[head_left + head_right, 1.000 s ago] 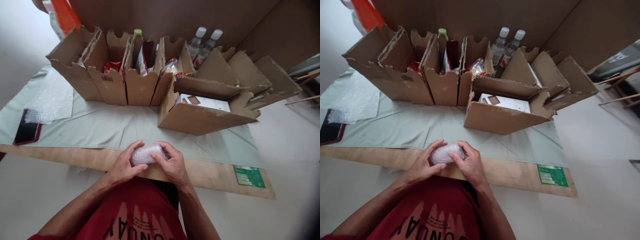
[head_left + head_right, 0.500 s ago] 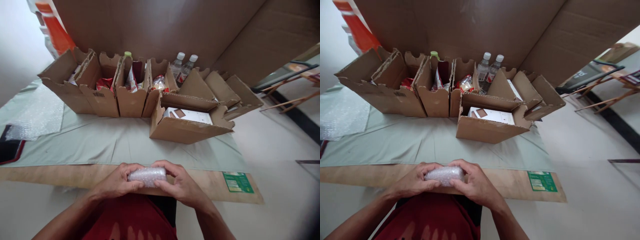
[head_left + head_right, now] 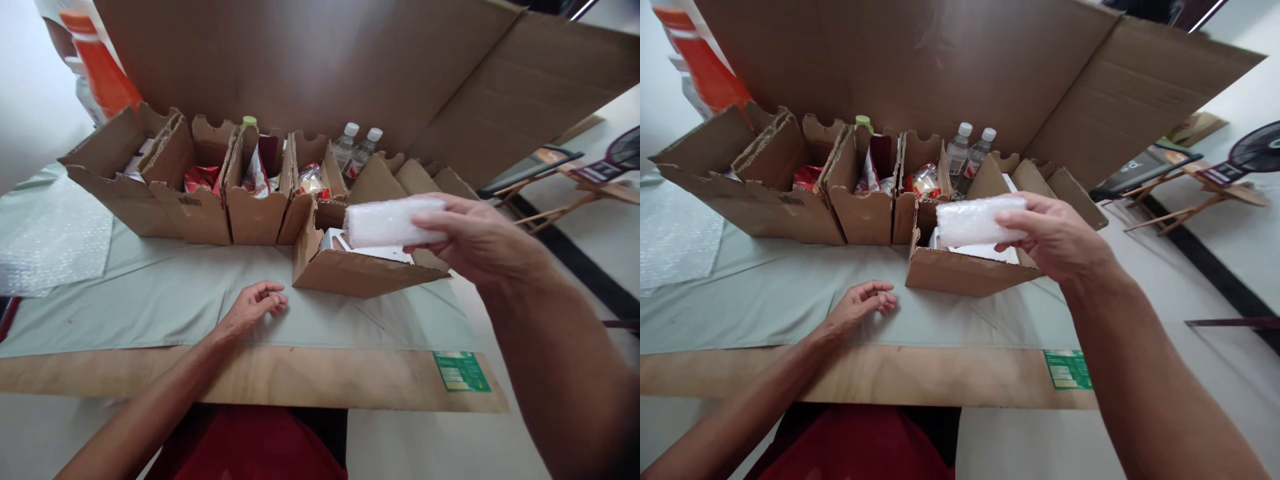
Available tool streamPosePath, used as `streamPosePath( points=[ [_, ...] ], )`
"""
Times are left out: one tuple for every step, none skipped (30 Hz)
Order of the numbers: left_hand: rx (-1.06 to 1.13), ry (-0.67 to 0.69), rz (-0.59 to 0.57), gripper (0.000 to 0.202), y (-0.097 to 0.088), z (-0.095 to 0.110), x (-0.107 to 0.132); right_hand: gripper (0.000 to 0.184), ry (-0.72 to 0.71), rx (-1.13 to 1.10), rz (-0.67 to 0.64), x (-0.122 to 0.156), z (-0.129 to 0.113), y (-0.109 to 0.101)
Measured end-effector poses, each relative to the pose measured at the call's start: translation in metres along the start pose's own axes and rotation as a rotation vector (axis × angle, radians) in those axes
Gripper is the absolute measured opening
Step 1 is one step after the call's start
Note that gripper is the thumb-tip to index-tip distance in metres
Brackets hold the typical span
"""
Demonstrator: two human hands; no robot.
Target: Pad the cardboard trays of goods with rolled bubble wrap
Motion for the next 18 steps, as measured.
streamPosePath(
  points=[
    [0.009, 0.003, -0.005, 0.044, -0.001, -0.002, 0.0, 0.009, 0.036, 0.029, -0.043, -0.011, 0.0, 0.003],
    [0.018, 0.007, -0.011, 0.044, -0.002, -0.003, 0.0, 0.009, 0.062, 0.055, -0.093, -0.021, 0.001, 0.007],
    [0.026, 0.009, -0.017, 0.044, -0.003, -0.004, 0.0, 0.009, 0.083, 0.078, -0.14, -0.029, 0.003, 0.011],
    [0.031, 0.01, -0.02, 0.044, -0.004, -0.005, 0.0, 0.007, 0.105, 0.099, -0.177, -0.037, 0.006, 0.015],
    [0.034, 0.009, -0.023, 0.045, -0.005, -0.005, -0.001, 0.007, 0.128, 0.118, -0.202, -0.043, 0.009, 0.018],
    [0.032, 0.008, -0.027, 0.045, -0.005, -0.005, -0.001, 0.008, 0.148, 0.139, -0.212, -0.049, 0.011, 0.019],
    [0.026, 0.007, -0.03, 0.046, -0.005, -0.005, -0.001, 0.008, 0.161, 0.166, -0.209, -0.053, 0.013, 0.02],
    [0.019, 0.007, -0.033, 0.045, -0.005, -0.006, -0.002, 0.007, 0.169, 0.203, -0.202, -0.056, 0.013, 0.021],
    [0.009, 0.007, -0.035, 0.045, -0.005, -0.006, -0.002, 0.006, 0.165, 0.249, -0.192, -0.058, 0.013, 0.022],
    [-0.002, 0.007, -0.038, 0.044, -0.004, -0.007, -0.003, 0.005, 0.156, 0.305, -0.181, -0.058, 0.011, 0.023],
    [-0.013, 0.006, -0.042, 0.043, -0.004, -0.007, -0.003, 0.005, 0.141, 0.366, -0.163, -0.058, 0.008, 0.025],
    [-0.022, 0.005, -0.047, 0.042, -0.003, -0.008, -0.003, 0.006, 0.124, 0.422, -0.146, -0.056, 0.004, 0.029],
    [-0.031, 0.004, -0.054, 0.042, -0.003, -0.009, -0.004, 0.006, 0.109, 0.47, -0.138, -0.053, 0.0, 0.035],
    [-0.039, 0.005, -0.061, 0.041, -0.002, -0.011, -0.004, 0.006, 0.096, 0.509, -0.139, -0.05, -0.004, 0.042],
    [-0.046, 0.008, -0.066, 0.041, -0.002, -0.012, -0.005, 0.005, 0.086, 0.545, -0.145, -0.048, -0.008, 0.05],
    [-0.052, 0.011, -0.07, 0.041, -0.002, -0.013, -0.005, 0.005, 0.078, 0.59, -0.153, -0.046, -0.012, 0.058],
    [-0.058, 0.014, -0.073, 0.041, -0.002, -0.013, -0.005, 0.005, 0.069, 0.656, -0.154, -0.045, -0.016, 0.065],
    [-0.064, 0.017, -0.076, 0.041, -0.002, -0.014, -0.006, 0.007, 0.063, 0.754, -0.141, -0.046, -0.02, 0.07]
  ],
)
Point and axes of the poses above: each hand's wrist, its own x-axis away from the middle knuckle, its own y-axis out of the palm, z = x × y, the point moved 5 cm from there along -x, towards the middle knuckle, and after that the axes turned 11 degrees about -z, right-handed, at the moved point
